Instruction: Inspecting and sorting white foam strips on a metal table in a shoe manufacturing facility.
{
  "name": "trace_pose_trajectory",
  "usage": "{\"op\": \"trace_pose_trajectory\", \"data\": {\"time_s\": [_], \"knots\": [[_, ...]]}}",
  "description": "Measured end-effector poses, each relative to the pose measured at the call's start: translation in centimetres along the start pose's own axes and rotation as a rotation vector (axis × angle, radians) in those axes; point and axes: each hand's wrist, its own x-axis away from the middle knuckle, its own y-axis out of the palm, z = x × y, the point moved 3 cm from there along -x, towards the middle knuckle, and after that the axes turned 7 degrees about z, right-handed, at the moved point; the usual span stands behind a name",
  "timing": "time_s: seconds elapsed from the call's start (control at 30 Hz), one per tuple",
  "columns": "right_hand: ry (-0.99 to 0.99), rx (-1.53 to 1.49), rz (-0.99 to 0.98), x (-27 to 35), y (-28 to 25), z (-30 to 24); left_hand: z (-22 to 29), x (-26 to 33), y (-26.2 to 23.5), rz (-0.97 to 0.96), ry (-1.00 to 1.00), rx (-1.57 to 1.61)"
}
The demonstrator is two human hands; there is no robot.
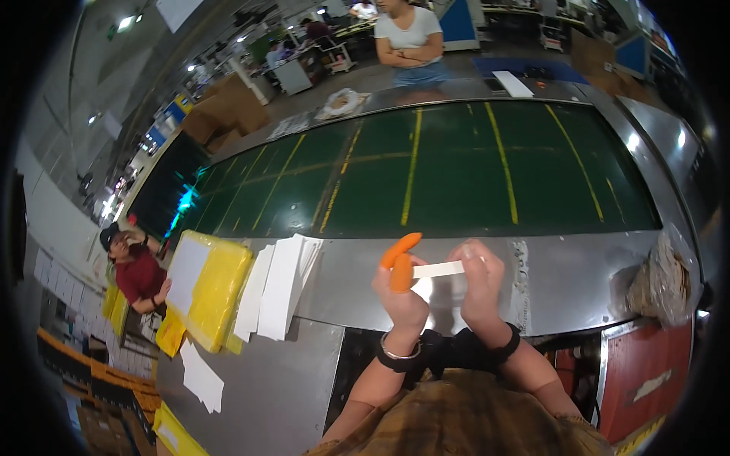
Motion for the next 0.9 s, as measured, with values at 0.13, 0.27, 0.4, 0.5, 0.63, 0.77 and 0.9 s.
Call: {"op": "trace_pose_trajectory", "data": {"time_s": [0.13, 0.27, 0.4, 0.5, 0.63, 0.77, 0.9], "knots": [[0.010, -0.011, -0.054, 0.3, -0.2, 0.5, -0.7, 0.7, -0.1, 0.018, 0.026, 0.056], [-0.042, -0.062, -0.046, 0.6, -0.2, 2.4, -1.7, 0.9, -0.4, 0.056, 0.031, 0.033], [-0.052, -0.069, -0.032, 0.2, 0.0, 3.2, -2.7, 0.8, -0.6, 0.102, 0.099, -0.028], [0.012, -0.041, -0.027, -0.3, 0.0, 2.3, -1.3, 0.1, 0.1, 0.076, 0.099, 0.061], [-0.078, -0.102, -0.023, -0.3, 0.1, 1.4, -0.9, 0.3, 0.0, 0.039, 0.118, 0.109], [-0.080, -0.143, -0.090, 0.1, 0.1, 1.3, -0.7, 0.4, -0.5, 0.054, 0.076, 0.102], [-0.198, 0.022, -0.232, 0.9, 0.5, -0.9, -0.3, 0.6, -1.4, 0.047, 0.052, 0.155]]}}
